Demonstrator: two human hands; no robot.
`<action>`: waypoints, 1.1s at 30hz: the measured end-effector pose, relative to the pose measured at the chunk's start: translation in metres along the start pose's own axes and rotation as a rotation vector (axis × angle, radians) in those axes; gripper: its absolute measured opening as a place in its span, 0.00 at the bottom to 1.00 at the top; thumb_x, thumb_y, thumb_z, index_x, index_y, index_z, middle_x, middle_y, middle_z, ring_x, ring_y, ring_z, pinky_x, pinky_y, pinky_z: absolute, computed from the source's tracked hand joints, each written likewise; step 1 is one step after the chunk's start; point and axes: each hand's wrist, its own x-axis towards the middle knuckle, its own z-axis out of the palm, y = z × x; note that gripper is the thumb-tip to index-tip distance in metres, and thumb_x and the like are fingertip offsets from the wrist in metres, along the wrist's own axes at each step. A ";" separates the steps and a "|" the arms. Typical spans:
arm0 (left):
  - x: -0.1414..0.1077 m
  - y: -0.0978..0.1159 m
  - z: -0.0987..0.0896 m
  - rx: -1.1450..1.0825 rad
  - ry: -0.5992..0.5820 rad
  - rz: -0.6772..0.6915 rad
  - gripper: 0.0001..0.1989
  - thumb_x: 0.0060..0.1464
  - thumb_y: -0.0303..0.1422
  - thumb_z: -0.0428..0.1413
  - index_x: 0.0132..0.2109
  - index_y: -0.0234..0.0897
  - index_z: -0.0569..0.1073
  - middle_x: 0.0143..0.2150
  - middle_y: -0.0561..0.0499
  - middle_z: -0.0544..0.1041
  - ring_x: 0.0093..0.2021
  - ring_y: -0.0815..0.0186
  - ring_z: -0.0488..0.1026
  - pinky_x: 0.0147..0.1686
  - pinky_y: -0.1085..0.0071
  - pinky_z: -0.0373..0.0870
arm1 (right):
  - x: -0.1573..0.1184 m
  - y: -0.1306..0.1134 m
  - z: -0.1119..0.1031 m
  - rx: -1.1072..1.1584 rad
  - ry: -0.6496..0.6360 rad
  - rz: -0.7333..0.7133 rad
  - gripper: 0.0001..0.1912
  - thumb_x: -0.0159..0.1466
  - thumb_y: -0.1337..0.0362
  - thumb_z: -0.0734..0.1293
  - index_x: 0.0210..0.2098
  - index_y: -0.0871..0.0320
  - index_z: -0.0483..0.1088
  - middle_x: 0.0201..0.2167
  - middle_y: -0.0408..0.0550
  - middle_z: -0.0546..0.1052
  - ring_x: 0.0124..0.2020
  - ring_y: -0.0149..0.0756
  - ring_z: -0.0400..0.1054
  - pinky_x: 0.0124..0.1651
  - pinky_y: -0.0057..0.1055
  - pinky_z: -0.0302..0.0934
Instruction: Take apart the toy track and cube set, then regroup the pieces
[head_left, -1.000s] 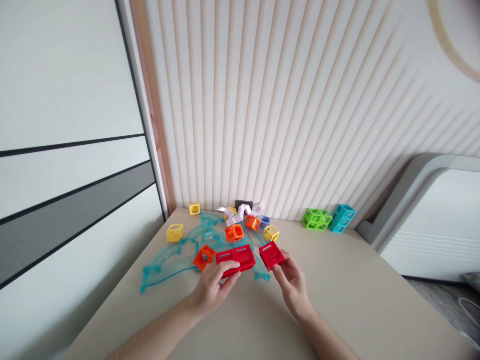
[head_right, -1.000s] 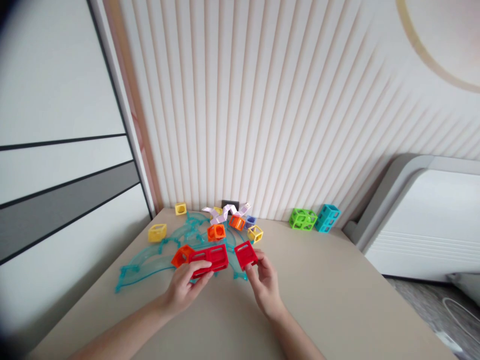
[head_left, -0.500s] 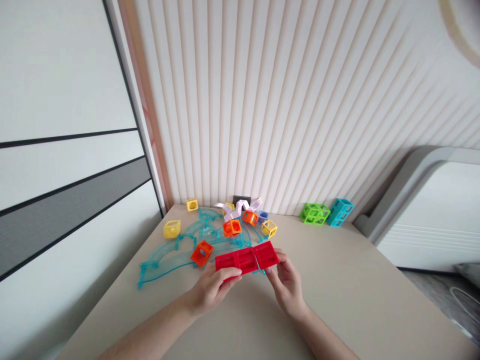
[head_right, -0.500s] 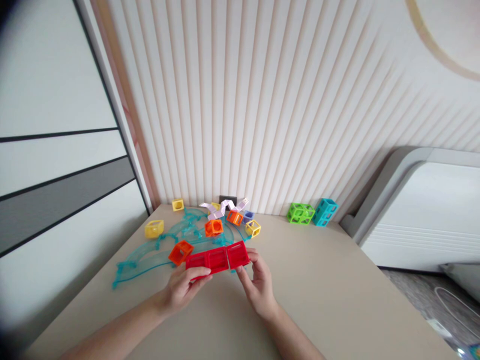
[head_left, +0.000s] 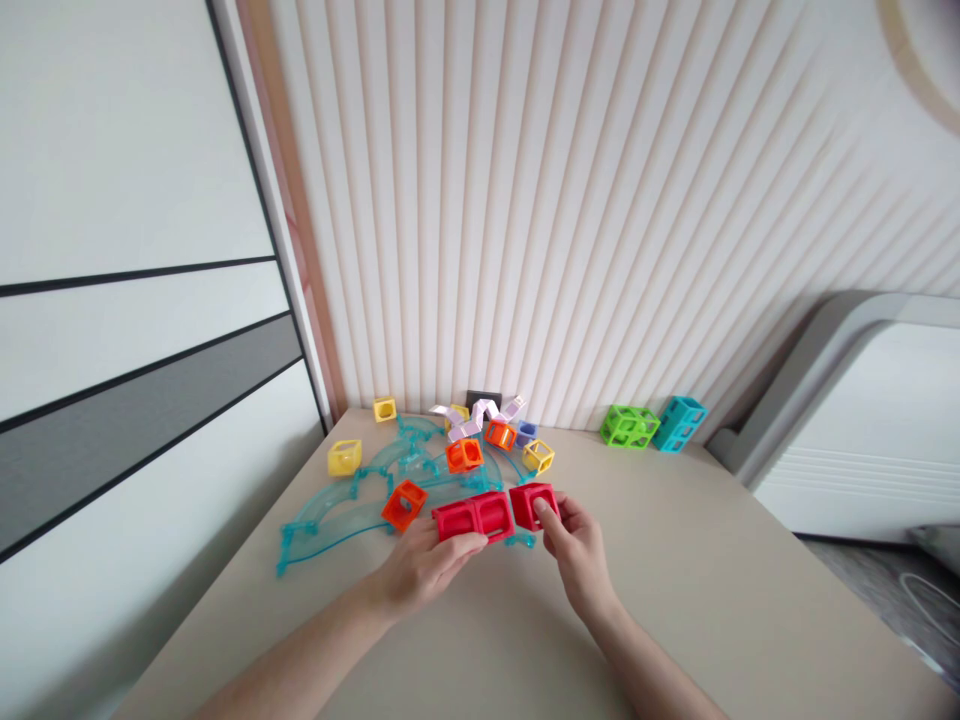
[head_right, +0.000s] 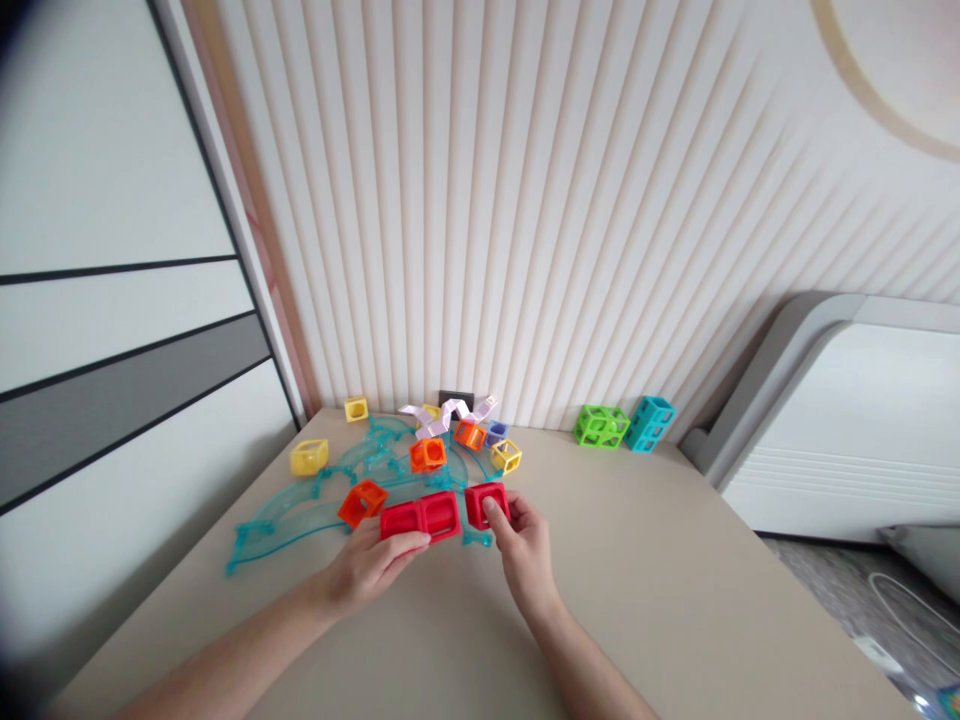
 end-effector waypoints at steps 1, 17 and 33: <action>0.003 0.000 -0.001 -0.020 -0.022 0.019 0.12 0.65 0.25 0.55 0.54 0.37 0.73 0.44 0.44 0.85 0.42 0.63 0.83 0.42 0.70 0.81 | -0.001 0.001 0.001 0.005 -0.017 0.004 0.24 0.57 0.42 0.74 0.31 0.59 0.75 0.20 0.42 0.71 0.18 0.26 0.54 0.20 0.25 0.47; -0.012 0.002 0.004 -0.060 0.015 -0.267 0.09 0.64 0.31 0.57 0.51 0.40 0.74 0.40 0.49 0.85 0.38 0.65 0.84 0.42 0.74 0.80 | -0.010 -0.001 0.001 0.045 -0.407 0.028 0.25 0.69 0.43 0.64 0.43 0.61 0.74 0.24 0.46 0.79 0.16 0.30 0.69 0.25 0.27 0.61; -0.008 0.006 0.003 -0.199 0.069 -0.394 0.07 0.64 0.38 0.59 0.43 0.39 0.76 0.34 0.50 0.85 0.31 0.66 0.83 0.31 0.77 0.78 | -0.014 -0.015 0.001 0.028 -0.509 -0.029 0.24 0.68 0.44 0.66 0.46 0.59 0.77 0.42 0.55 0.83 0.17 0.32 0.73 0.29 0.32 0.68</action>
